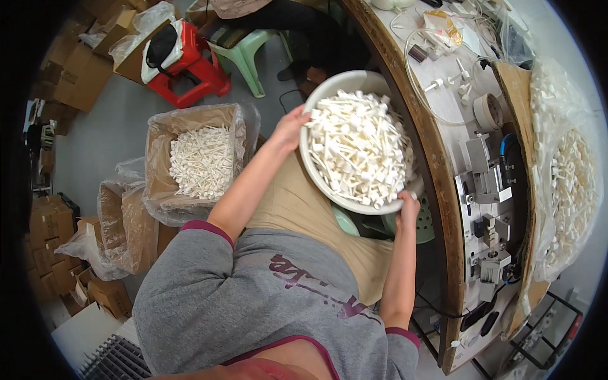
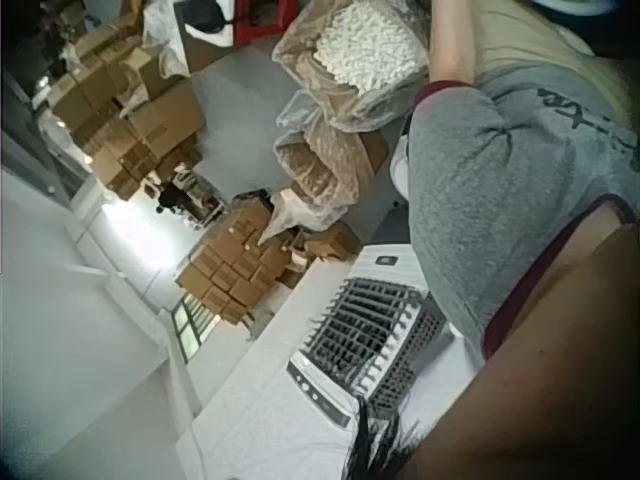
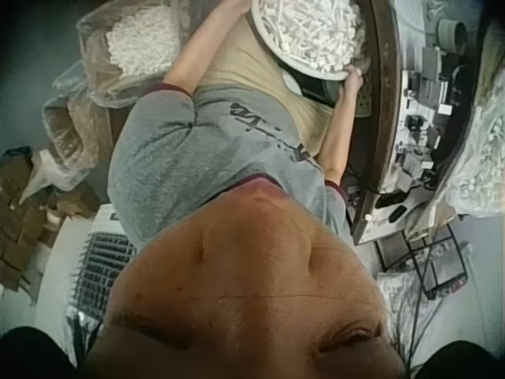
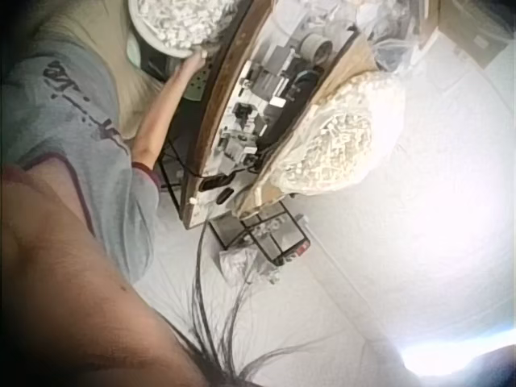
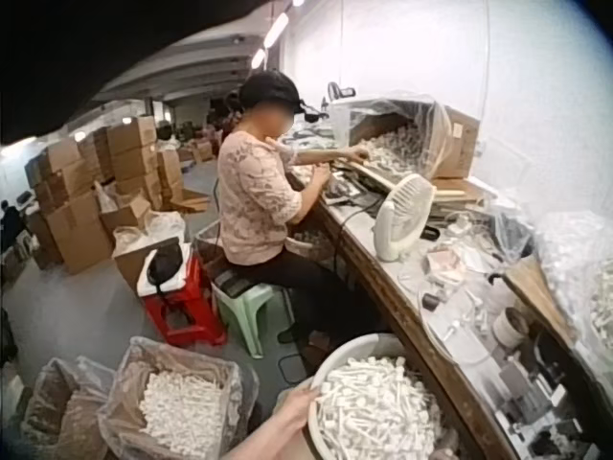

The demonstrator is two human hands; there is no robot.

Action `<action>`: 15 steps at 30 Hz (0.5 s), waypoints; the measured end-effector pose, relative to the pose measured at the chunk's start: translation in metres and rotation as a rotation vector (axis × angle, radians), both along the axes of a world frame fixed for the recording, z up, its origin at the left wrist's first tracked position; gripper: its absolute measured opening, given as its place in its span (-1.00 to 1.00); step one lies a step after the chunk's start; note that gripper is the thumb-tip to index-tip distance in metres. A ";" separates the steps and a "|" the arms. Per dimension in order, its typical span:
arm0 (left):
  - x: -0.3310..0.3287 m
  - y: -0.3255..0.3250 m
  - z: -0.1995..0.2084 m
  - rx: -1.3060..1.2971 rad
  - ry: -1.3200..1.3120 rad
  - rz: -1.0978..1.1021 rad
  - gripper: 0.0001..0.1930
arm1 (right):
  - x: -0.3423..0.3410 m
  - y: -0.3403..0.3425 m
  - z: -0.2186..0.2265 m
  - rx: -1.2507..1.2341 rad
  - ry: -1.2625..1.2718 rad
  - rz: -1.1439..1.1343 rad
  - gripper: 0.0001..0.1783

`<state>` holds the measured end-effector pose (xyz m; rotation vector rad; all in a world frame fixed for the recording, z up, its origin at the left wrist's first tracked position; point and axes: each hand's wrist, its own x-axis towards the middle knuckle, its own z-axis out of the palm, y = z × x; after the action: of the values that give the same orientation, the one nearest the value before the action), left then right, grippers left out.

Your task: Assembling small white plastic components using a pneumatic press machine at a workshop station.

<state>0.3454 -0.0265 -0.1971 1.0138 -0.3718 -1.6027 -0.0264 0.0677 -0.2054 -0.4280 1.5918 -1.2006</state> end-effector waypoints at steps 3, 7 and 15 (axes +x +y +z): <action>0.031 0.009 0.004 0.009 0.051 0.032 -0.61 | 0.035 -0.003 0.020 0.002 0.013 0.054 -0.89; 0.043 0.017 0.029 0.063 0.051 0.052 -0.63 | 0.047 0.008 0.041 0.035 0.020 0.068 -0.62; 0.070 0.009 0.086 0.090 -0.056 -0.110 -0.63 | 0.083 0.053 0.069 0.058 -0.154 -0.013 -0.49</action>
<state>0.4151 -0.0179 -0.1109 1.1250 -0.4023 -1.7050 0.0564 0.1209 -0.1368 -0.2817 1.4952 -1.1652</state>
